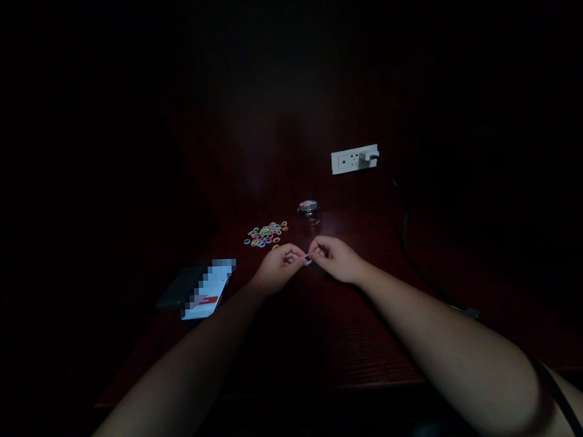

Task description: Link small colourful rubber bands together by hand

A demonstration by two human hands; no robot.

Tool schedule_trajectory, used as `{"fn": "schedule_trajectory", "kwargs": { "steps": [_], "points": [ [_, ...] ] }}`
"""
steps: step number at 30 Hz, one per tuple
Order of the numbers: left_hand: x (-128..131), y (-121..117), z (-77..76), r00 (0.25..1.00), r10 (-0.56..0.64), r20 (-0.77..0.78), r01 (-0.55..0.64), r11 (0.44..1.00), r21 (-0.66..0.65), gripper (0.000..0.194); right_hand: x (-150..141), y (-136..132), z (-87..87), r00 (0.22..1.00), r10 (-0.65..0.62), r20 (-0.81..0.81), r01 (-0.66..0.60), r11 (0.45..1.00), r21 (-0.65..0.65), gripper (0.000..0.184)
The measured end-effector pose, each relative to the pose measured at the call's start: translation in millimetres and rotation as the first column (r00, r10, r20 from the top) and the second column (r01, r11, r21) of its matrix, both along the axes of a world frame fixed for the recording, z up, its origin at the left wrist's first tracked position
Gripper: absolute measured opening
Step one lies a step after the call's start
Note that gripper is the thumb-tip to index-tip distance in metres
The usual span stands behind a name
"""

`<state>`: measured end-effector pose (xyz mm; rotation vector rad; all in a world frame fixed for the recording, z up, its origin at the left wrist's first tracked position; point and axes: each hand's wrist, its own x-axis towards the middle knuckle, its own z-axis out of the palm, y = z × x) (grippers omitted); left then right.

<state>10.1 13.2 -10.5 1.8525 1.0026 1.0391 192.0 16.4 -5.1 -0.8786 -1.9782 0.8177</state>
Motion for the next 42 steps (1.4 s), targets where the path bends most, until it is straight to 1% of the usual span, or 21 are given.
{"fn": "schedule_trajectory", "kwargs": {
  "steps": [12, 21, 28, 33, 42],
  "points": [
    [-0.2, 2.0, -2.8, 1.000, -0.013, 0.023, 0.013, 1.000, -0.015, 0.021, 0.1, 0.3, -1.6, 1.000, 0.011, -0.010, -0.011, 1.000, -0.008, 0.018],
    [-1.2, 0.5, -1.1, 1.000, -0.016, 0.007, 0.016, 1.000, -0.011, 0.018, -0.4, -0.9, 1.2, 1.000, 0.000, 0.005, 0.000, 1.000, 0.018, 0.018],
    [-0.9, -0.8, 1.5, 1.000, 0.015, 0.008, -0.015, 1.000, 0.006, 0.016, -3.0, -2.2, 0.7, 0.998, 0.040, -0.038, -0.042, 0.997, -0.060, 0.022],
    [0.3, -3.0, 4.8, 0.999, 0.037, 0.012, -0.037, 0.999, -0.007, 0.016, -2.3, -2.0, -1.2, 0.998, 0.068, 0.003, -0.067, 0.992, -0.107, 0.025],
    [0.3, -1.5, 2.2, 1.000, 0.028, -0.001, -0.028, 0.999, 0.028, 0.018, -1.1, -2.1, 0.8, 0.998, 0.054, 0.007, -0.053, 0.994, -0.094, 0.023]
  ]
}}
